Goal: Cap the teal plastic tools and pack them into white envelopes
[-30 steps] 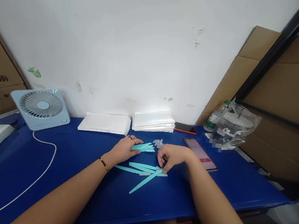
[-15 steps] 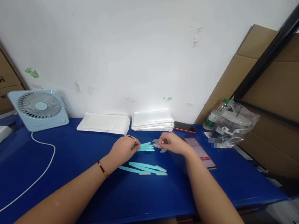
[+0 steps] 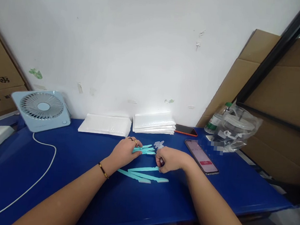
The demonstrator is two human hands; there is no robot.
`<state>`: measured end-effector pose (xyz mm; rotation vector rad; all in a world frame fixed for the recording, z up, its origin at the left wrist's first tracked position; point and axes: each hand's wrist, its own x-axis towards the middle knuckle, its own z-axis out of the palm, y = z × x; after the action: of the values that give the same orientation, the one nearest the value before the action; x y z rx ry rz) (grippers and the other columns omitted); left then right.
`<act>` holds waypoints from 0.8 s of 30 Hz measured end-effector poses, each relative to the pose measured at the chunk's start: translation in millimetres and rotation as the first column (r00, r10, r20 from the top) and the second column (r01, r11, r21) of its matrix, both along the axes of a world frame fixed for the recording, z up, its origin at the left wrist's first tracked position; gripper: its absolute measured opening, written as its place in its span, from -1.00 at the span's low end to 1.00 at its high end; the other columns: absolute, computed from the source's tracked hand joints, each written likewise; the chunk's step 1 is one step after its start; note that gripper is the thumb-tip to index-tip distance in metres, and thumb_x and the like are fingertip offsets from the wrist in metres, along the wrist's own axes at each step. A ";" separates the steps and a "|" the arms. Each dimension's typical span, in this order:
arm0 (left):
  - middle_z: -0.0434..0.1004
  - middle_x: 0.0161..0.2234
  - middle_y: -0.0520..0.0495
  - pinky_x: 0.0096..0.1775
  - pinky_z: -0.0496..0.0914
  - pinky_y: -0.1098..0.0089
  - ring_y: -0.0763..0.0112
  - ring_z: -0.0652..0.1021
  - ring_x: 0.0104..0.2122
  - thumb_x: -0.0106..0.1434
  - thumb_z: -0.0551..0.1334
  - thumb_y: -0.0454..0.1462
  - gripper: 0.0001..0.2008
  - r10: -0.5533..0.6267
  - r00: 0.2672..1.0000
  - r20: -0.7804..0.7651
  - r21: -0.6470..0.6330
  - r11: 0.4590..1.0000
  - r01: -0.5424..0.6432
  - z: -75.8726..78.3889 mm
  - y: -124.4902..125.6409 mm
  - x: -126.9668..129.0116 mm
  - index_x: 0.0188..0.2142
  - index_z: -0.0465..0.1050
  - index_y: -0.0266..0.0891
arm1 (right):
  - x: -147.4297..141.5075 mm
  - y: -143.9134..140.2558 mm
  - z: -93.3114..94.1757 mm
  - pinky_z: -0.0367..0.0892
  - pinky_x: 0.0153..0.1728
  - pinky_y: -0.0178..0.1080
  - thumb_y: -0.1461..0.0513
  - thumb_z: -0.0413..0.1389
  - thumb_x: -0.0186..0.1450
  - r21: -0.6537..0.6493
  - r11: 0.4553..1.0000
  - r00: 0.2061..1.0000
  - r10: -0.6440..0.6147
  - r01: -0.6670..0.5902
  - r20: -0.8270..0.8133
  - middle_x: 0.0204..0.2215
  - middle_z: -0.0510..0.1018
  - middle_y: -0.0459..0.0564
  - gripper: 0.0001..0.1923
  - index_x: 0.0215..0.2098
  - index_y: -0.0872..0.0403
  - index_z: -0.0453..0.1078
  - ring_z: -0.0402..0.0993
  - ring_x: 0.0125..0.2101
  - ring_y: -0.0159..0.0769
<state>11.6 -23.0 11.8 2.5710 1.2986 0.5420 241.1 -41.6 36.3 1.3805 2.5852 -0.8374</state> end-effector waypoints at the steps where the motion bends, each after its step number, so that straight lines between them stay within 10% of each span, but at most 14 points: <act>1: 0.50 -0.21 -0.05 -0.20 0.32 0.37 0.29 0.47 -0.20 0.18 0.18 -0.11 -0.74 -0.014 1.000 0.011 -0.003 1.000 0.015 2.2 -2.6 0.9 -0.20 0.46 -0.15 | -1.6 0.7 -1.4 0.12 -0.57 -0.40 0.32 0.22 -0.05 0.042 0.999 1.000 -0.003 0.004 -0.025 -0.51 0.47 -0.11 -0.87 -0.47 0.12 0.45 0.31 -0.55 -0.43; 7: 0.57 -0.32 0.00 -0.28 0.30 0.41 0.35 0.51 -0.33 0.22 0.13 -0.09 -0.75 -0.125 0.991 -0.056 -0.092 0.989 0.120 7.4 -9.1 6.8 -0.34 0.53 -0.13 | -3.6 4.8 -0.4 0.18 -0.55 -0.40 0.24 0.15 0.12 0.100 0.989 0.960 -0.079 0.109 -0.269 -0.56 0.44 -0.12 -0.89 -0.36 0.11 0.41 0.33 -0.57 -0.43; 17: 0.57 -0.26 0.01 -0.18 0.29 0.34 0.28 0.49 -0.24 0.20 0.14 -0.13 -0.78 0.056 0.995 -0.077 0.001 0.998 -0.056 3.4 13.5 -8.2 -0.28 0.53 -0.09 | 29.9 24.0 -5.3 0.24 -0.51 -0.38 0.27 0.17 0.09 0.136 0.916 0.897 -0.326 0.378 -0.300 -0.53 0.52 -0.06 -0.87 -0.36 0.13 0.41 0.43 -0.55 -0.38; 24: 0.22 0.17 -0.11 0.09 0.13 0.11 0.15 0.19 0.17 0.26 0.06 -0.03 -0.52 -0.056 0.991 -0.125 -0.076 0.996 0.046 -15.3 9.4 -8.3 0.15 0.22 -0.02 | 18.4 2.0 8.7 0.21 -0.54 -0.37 0.13 0.32 -0.11 -0.015 1.000 0.998 0.018 -0.019 -0.067 -0.49 0.51 -0.09 -0.69 -0.41 0.09 0.49 0.40 -0.49 -0.35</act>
<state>3.3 -13.6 -3.5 2.6072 1.2625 0.3204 259.5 -39.6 45.0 1.3451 2.6303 -0.9144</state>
